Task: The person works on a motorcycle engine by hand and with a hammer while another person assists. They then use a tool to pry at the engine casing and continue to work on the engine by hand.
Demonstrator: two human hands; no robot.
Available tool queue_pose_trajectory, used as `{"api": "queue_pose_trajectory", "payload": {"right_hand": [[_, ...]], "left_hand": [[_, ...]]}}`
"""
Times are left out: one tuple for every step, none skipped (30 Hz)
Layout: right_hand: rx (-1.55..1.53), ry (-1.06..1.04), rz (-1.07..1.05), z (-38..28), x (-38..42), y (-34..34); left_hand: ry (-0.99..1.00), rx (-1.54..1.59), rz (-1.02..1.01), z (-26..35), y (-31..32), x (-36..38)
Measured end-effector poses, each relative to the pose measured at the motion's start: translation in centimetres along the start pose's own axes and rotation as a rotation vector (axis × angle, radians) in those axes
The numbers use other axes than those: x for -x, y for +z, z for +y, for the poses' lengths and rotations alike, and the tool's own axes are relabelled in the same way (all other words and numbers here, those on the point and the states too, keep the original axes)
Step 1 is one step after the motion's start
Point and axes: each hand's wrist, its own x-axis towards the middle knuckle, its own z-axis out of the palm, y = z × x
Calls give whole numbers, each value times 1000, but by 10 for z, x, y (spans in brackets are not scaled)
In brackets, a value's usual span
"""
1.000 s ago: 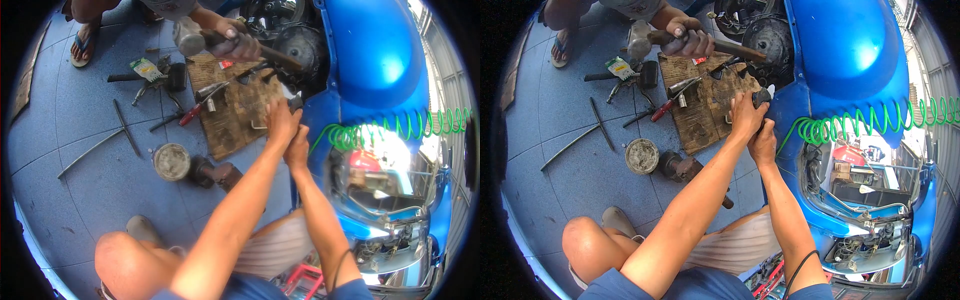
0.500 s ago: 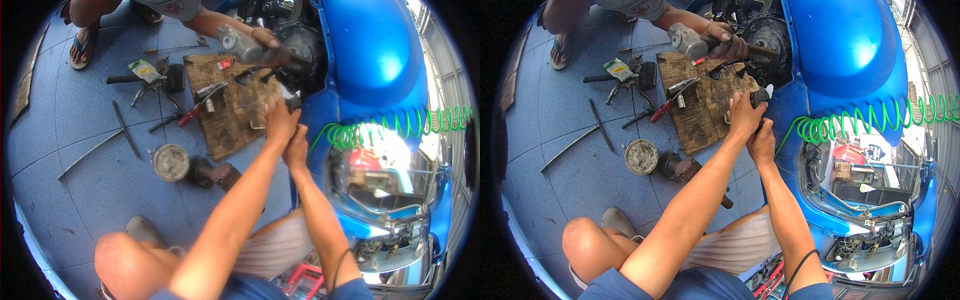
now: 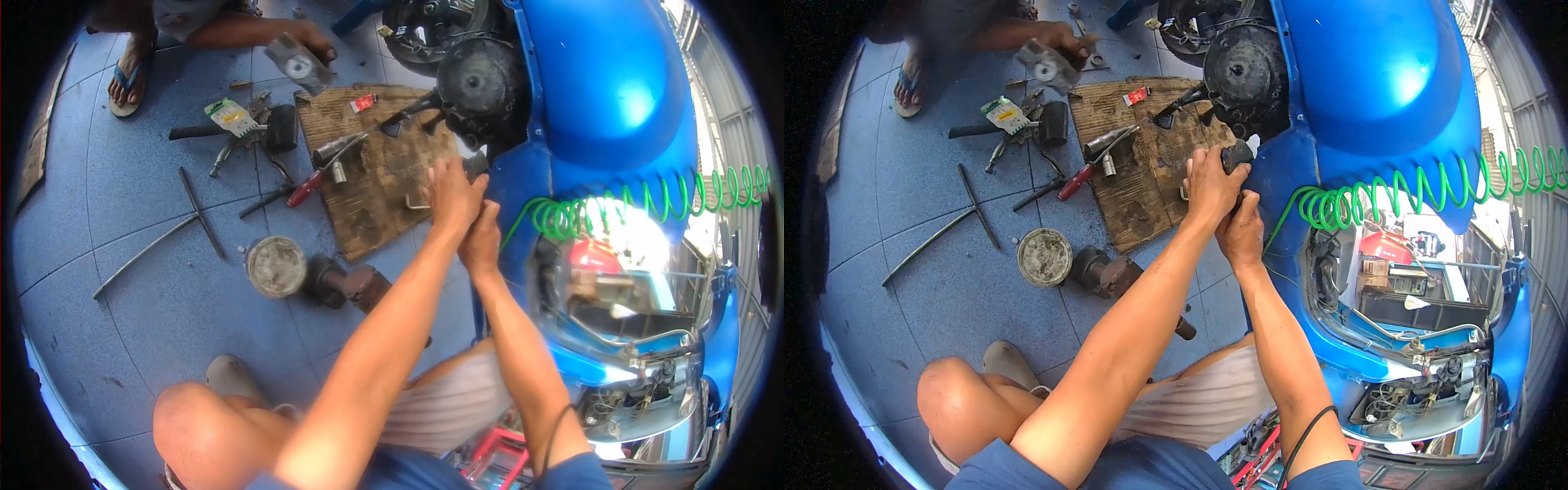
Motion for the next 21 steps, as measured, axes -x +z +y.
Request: {"api": "queue_pose_trajectory", "payload": {"right_hand": [[-1, -30, 16, -1, -1, 0], [1, -26, 20, 2, -1, 1], [-10, -13, 19, 6, -1, 3], [-23, 2, 14, 7, 0, 4], [-26, 13, 11, 8, 1, 6], [-33, 32, 19, 3, -1, 3], [-38, 51, 25, 0, -1, 2], [-39, 57, 21, 1, 0, 3], [-37, 45, 20, 3, 0, 4], [-33, 32, 22, 6, 1, 6], [-33, 37, 21, 12, 2, 9], [-41, 26, 18, 18, 4, 12], [-48, 14, 17, 19, 3, 14], [-49, 14, 20, 20, 4, 14], [-37, 23, 23, 13, 3, 9], [-24, 30, 26, 7, 1, 5], [-2, 39, 53, 5, 0, 6], [-1, 34, 54, 5, 0, 5], [-22, 41, 50, 5, 0, 4], [-45, 48, 45, 5, 0, 5], [-47, 43, 42, 4, -1, 5]], "left_hand": [[-3, -9, 4, 1, 0, -1], [0, -10, 0, 2, 0, -3], [38, -6, 49, 5, -2, -6], [72, -3, 97, 10, -6, -10], [102, 0, 112, 16, -8, -15], [97, -7, 104, 23, -8, -23], [209, -35, 173, 29, -5, -33], [321, -62, 246, 35, -3, -43], [317, -65, 242, 44, 2, -52], [401, -145, 286, 52, 10, -61], [487, -225, 330, 60, 18, -69], [489, -227, 326, 63, 30, -79], [535, -381, 373, 68, 40, -90], [577, -536, 420, 72, 50, -101], [608, -580, 515, 68, 62, -114], [609, -578, 518, 67, 64, -123], [660, -551, 548, 63, 63, -132], [711, -525, 578, 61, 62, -138], [685, -501, 517, 61, 64, -141], [683, -504, 522, 62, 66, -144], [708, -553, 557, 64, 69, -148]]}}
